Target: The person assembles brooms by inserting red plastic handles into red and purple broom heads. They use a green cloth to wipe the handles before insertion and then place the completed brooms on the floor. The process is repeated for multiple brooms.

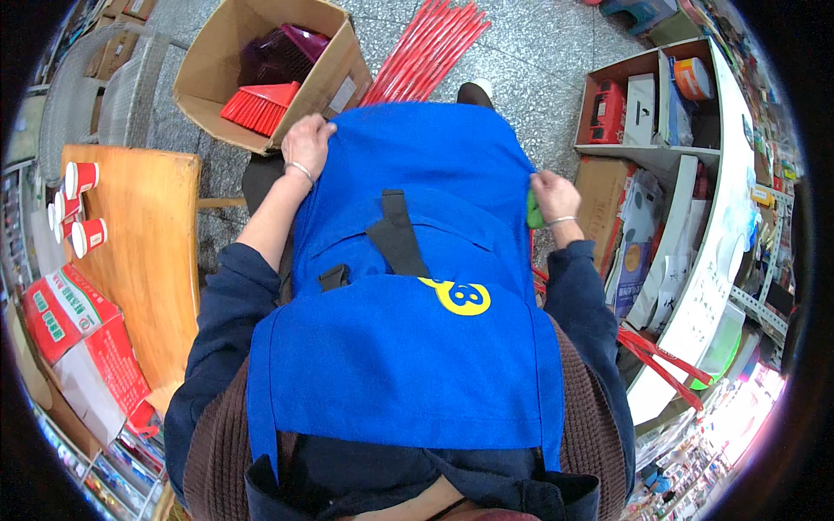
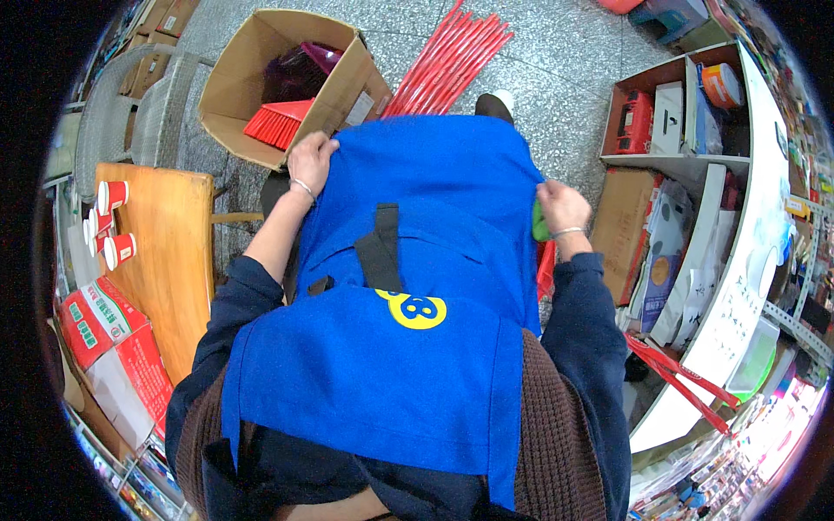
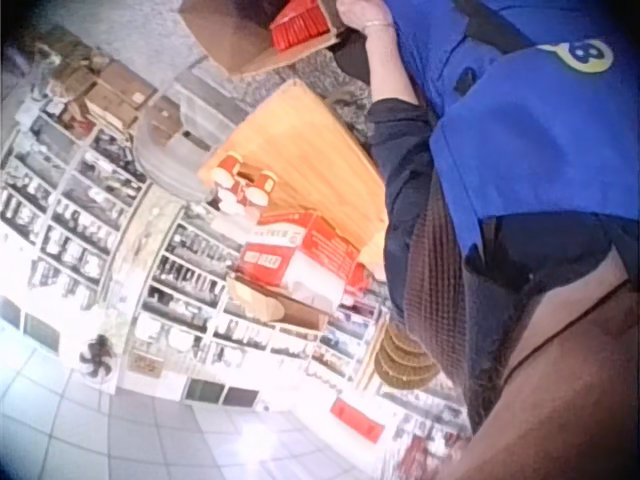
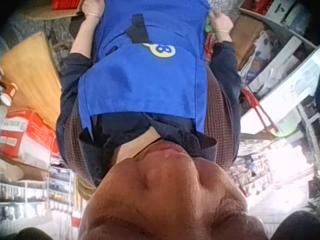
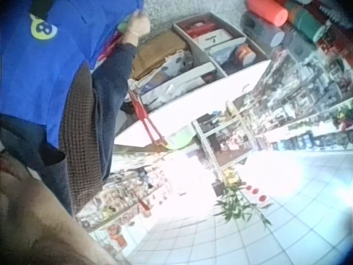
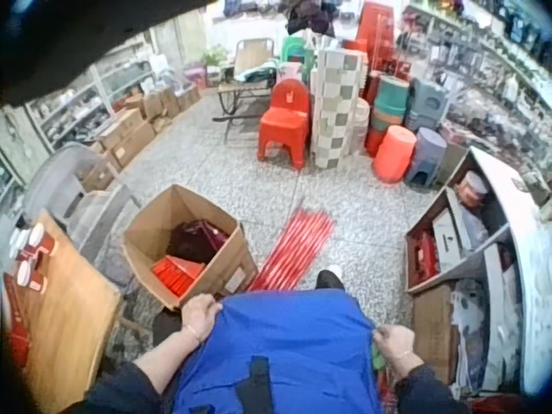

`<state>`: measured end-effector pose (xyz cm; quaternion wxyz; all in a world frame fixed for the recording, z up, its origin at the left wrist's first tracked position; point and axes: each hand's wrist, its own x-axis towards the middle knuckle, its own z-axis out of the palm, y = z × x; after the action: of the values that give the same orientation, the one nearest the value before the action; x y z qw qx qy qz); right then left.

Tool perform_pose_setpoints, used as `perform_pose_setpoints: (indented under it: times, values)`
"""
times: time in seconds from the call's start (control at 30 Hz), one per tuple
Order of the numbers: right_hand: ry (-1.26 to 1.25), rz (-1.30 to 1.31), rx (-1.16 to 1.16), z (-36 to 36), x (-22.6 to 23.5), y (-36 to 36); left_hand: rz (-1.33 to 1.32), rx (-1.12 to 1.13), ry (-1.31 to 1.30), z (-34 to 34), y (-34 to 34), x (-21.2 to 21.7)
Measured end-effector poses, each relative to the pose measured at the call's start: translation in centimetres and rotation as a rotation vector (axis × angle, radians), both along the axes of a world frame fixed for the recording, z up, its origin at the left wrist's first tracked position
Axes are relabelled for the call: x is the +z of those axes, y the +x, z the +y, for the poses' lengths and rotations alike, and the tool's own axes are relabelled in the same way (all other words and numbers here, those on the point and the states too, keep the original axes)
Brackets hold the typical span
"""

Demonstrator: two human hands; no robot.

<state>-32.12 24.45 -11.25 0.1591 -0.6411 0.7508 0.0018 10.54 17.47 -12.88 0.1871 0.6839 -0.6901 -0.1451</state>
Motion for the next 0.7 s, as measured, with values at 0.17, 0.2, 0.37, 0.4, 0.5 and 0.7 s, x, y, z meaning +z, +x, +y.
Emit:
perform_pose_setpoints:
  times: [0.17,0.2,0.37,0.4,0.5,0.7]
  values:
    - [-0.338,0.289,-0.169,4.6,3.9,-6.9,0.067,-0.301,-0.262,-1.3,-7.5,1.3]
    - [-0.304,0.28,-0.177,5.9,3.7,-7.5,-0.043,-0.351,0.038,-1.2,-9.1,0.7]
    - [0.027,0.171,-0.41,9.5,3.1,-8.1,0.035,-0.37,0.482,-0.2,-9.9,-3.1]
    - [-0.045,0.003,-0.405,8.9,3.2,-7.7,0.085,-0.307,0.443,0.1,-9.6,-3.8]
    - [-0.243,-0.546,-0.4,4.2,3.6,-5.0,0.113,-0.266,0.495,-0.4,-7.5,-5.8]
    - [-0.02,-1.011,-0.039,-7.0,0.3,7.2,0.07,-0.201,0.603,1.0,-4.1,-10.6]
